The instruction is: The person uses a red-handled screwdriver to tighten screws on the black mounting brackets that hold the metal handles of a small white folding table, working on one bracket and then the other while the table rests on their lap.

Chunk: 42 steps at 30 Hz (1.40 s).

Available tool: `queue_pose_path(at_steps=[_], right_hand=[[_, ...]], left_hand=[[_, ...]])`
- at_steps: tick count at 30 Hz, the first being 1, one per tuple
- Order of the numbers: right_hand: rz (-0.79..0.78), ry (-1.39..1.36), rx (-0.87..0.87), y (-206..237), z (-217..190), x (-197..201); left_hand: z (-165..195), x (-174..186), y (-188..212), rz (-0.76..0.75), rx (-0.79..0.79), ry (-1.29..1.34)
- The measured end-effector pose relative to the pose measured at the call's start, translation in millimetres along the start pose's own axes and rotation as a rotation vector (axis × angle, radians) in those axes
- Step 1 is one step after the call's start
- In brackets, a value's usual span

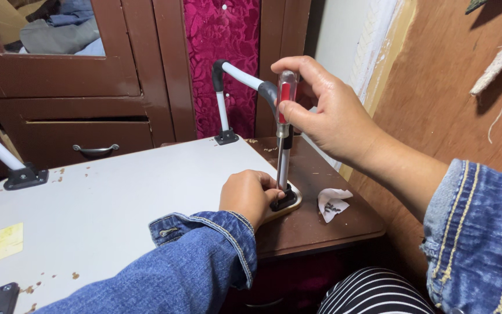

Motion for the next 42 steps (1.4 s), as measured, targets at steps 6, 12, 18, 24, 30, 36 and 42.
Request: queue_pose_path(at_steps=[6, 12, 18, 24, 30, 36, 42], right_hand=[[0.099, 0.184, -0.003, 2, -4, 4], [0.122, 0.064, -0.074, 2, -2, 5], [0.076, -0.003, -0.103, 0, 1, 6], [0.043, -0.080, -0.120, 0, 6, 4], [0.007, -0.093, -0.077, -1, 4, 3], [0.008, -0.090, -0.068, -1, 3, 2], [0.038, -0.066, -0.101, 2, 4, 6]], left_hand=[[2, 2, 0, -0.002, 0.010, -0.017], [4, 2, 1, 0.004, 0.028, -0.045], [5, 2, 5, 0.002, 0.045, -0.022], [0, -1, 2, -0.032, 0.049, 0.025], [-5, 0, 0, -0.026, -0.003, 0.015], [-8, 1, -1, -0.033, 0.004, 0.007], [-7, 2, 6, -0.011, -0.021, 0.020]])
Point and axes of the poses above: each hand's wrist, its own y-axis away from the middle knuckle, its own x-axis out of the back of the hand, z = x × y, the point moved 4 cm from there along -y, towards the middle knuckle, and after that the axes turned 13 degrees about y, right-handed, at the moved point
